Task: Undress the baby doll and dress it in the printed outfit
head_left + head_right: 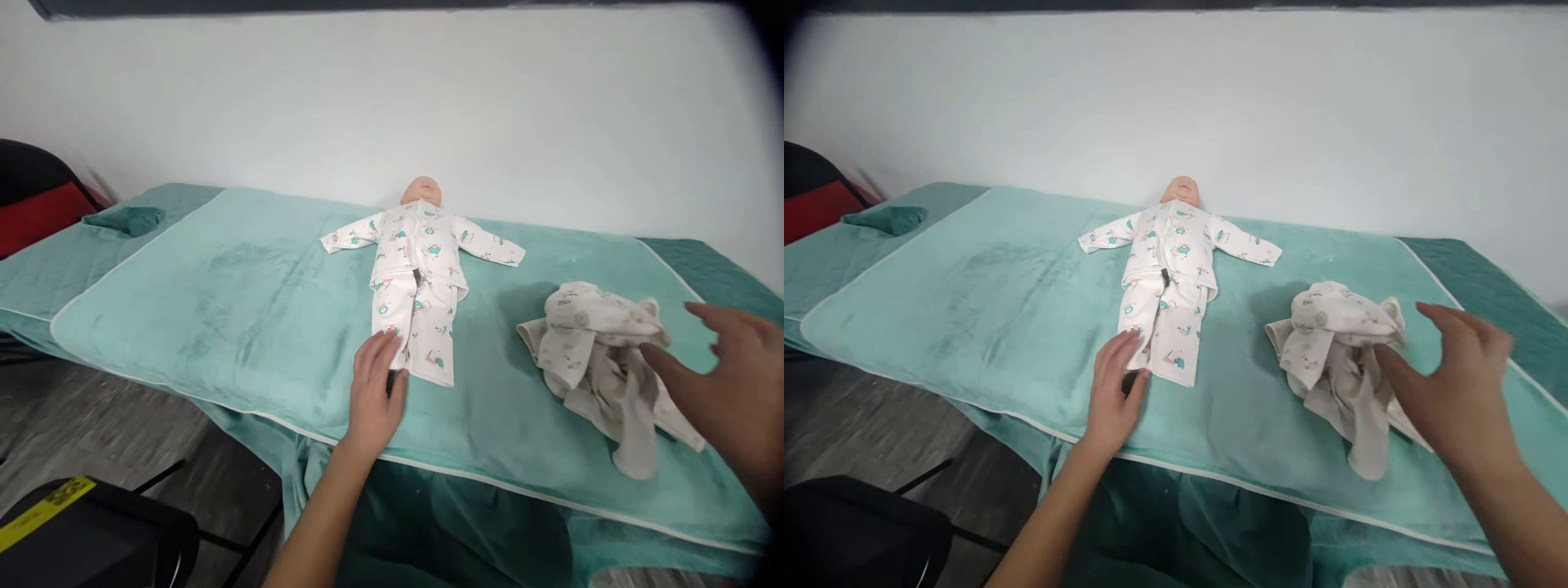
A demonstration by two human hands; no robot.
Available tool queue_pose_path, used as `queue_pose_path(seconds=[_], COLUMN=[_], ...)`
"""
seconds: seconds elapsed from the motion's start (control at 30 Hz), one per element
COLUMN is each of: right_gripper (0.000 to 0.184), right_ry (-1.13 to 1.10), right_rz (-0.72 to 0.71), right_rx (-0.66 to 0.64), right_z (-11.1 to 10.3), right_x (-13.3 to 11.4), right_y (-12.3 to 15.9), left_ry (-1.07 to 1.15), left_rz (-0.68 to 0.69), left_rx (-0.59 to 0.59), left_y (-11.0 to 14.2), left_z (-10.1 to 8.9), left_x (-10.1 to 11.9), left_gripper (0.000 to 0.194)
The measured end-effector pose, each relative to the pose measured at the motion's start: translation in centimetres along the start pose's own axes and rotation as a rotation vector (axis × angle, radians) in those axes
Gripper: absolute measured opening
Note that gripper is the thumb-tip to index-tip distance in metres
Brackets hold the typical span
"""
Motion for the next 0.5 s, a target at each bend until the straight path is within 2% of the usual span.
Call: queue_pose_path(seconds=[0.03,0.1,0.13,0.17,0.23,0.3,0.37,0.5], right_gripper=[0.063,0.046,0.045,0.042,0.038,0.038,0.032,0.011], right_ry=[-0.107,-0.361,-0.502,-0.579,-0.683,-0.689,-0.690,-0.756], right_rz=[-0.073,-0.195,-0.226,-0.259,-0.310,-0.369,-0.374,-0.322], right_rx=[0.017,-0.080,-0.218,-0.420,-0.506,-0.531,-0.499,-0.490], right_z=[-0.8,-1.6,-1.3,-0.6,0.5,1.6,2.5,3.0], right_x=[-1.4,-5.1,-7.3,-9.6,-13.8,-17.0,-19.0,-20.0], right_y=[1.2,4.2,5.7,7.3,9.7,11.0,11.2,10.6], left_ry=[0.033,0.088,0.102,0.107,0.112,0.137,0.178,0.289], left_rz=[-0.011,-0.042,-0.051,-0.056,-0.061,-0.090,-0.122,-0.181], left_rx=[0.039,0.092,0.105,0.110,0.122,0.152,0.177,0.215], left_y=[0.2,0.6,0.7,0.7,0.7,0.8,0.9,1.1], left_z=[-0.1,-0.5,-0.6,-0.8,-1.0,-1.1,-1.2,-1.2], left_x=[-0.3,-0.9,-1.0,-1.1,-1.3,-1.5,-1.7,-2.3], left_gripper=[0.053,0.050,0.045,0.039,0.032,0.030,0.028,0.024])
Point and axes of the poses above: each hand's wrist, its own y-axis away from the middle knuckle, its own z-axis out of the palm, x = y × z, the point moved 3 cm from there along -y, towards the middle knuckle, and after that the axes turned 12 degrees about y, right-handed, at the moved point
